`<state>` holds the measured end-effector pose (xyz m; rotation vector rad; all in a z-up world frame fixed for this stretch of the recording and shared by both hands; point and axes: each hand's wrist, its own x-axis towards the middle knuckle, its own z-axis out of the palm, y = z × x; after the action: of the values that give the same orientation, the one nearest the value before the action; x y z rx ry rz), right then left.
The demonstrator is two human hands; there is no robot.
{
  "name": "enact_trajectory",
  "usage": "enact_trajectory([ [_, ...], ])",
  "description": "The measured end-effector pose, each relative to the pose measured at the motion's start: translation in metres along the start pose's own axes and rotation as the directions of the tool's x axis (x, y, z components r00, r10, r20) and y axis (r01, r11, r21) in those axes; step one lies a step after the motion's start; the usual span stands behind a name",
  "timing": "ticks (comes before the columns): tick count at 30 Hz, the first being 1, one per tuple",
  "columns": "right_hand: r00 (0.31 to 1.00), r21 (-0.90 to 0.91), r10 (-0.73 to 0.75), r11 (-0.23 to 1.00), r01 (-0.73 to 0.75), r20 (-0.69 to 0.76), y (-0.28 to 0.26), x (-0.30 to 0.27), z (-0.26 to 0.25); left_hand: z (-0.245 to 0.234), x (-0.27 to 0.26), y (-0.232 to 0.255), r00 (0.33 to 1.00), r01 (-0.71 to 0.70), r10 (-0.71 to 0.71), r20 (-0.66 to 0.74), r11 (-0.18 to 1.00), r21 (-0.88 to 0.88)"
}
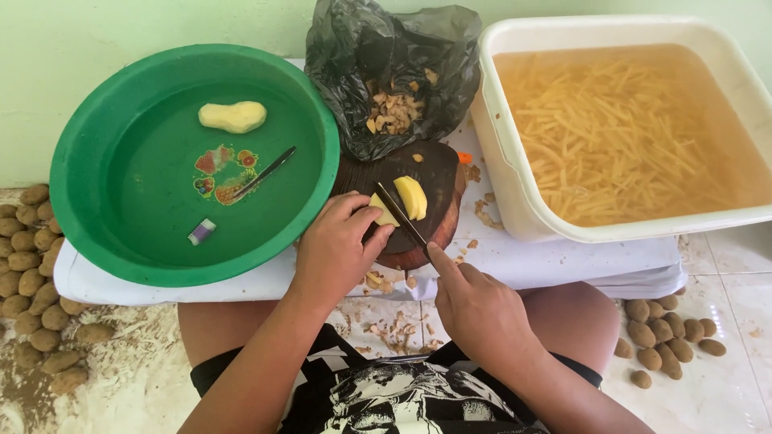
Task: Slicing peeled potatoes into thin strips for french fries using a knife and a wooden cutting board.
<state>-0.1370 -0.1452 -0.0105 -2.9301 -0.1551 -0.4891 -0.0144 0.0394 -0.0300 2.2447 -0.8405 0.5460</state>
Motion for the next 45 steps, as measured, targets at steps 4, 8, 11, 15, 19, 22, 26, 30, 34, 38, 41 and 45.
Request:
enact_trajectory([
  [4, 0.999, -0.034, -0.015, 0.999, 0.014, -0.033, -0.001, -0.005, -0.005, 0.001, -0.001, 0.0, 1.0, -0.016, 0.016, -0.018, 1.0, -0.011],
  [8, 0.999, -0.022, -0.036, 0.999, 0.035, -0.003, -0.003, -0.007, -0.01, 0.001, 0.0, -0.001, 1.0, -0.02, 0.02, -0.004, 1.0, 0.003],
  [11, 0.999, -0.05, -0.025, 0.998, 0.027, 0.044, -0.003, -0.009, -0.012, 0.001, -0.001, -0.002, 1.0, -0.013, 0.013, 0.01, 1.0, 0.007],
  [15, 0.997, -0.056, -0.04, 0.998, 0.043, 0.069, -0.003, -0.013, -0.015, 0.002, -0.001, -0.002, 1.0, -0.02, 0.02, -0.007, 1.0, -0.005],
  [19, 0.995, -0.07, -0.021, 0.997, 0.028, 0.093, -0.005, -0.013, -0.015, 0.002, -0.001, -0.001, 1.0, -0.005, 0.005, 0.0, 1.0, 0.008],
  [22, 0.996, -0.096, -0.018, 0.995, 0.026, 0.09, -0.004, -0.008, -0.008, 0.0, -0.001, -0.001, 1.0, -0.003, 0.003, 0.02, 1.0, 0.011],
  [26, 0.995, -0.097, -0.046, 0.994, 0.054, 0.086, -0.003, 0.002, 0.004, -0.001, 0.0, 0.0, 1.0, -0.016, 0.016, -0.005, 1.0, -0.011],
  [30, 0.992, -0.083, -0.054, 0.995, 0.063, 0.11, -0.001, 0.005, 0.007, 0.0, 0.0, -0.002, 1.0, -0.019, 0.019, 0.007, 1.0, 0.004],
  [34, 0.988, -0.075, -0.051, 0.995, 0.063, 0.145, 0.0, 0.001, 0.003, -0.002, 0.0, -0.001, 0.999, -0.01, 0.008, 0.048, 0.999, 0.033],
  [38, 0.994, -0.073, -0.004, 0.997, 0.012, 0.106, 0.0, -0.013, -0.006, 0.0, -0.002, -0.003, 1.0, -0.005, 0.005, 0.013, 1.0, -0.014],
  [41, 0.997, -0.061, 0.012, 0.998, -0.007, 0.076, 0.003, -0.018, -0.007, 0.001, -0.002, -0.004, 0.998, -0.053, 0.053, -0.026, 0.999, -0.004],
  [45, 0.999, -0.09, -0.007, 0.996, 0.011, 0.042, 0.0, -0.012, -0.004, 0.003, -0.004, -0.006, 0.999, -0.043, 0.042, -0.024, 0.999, -0.018],
])
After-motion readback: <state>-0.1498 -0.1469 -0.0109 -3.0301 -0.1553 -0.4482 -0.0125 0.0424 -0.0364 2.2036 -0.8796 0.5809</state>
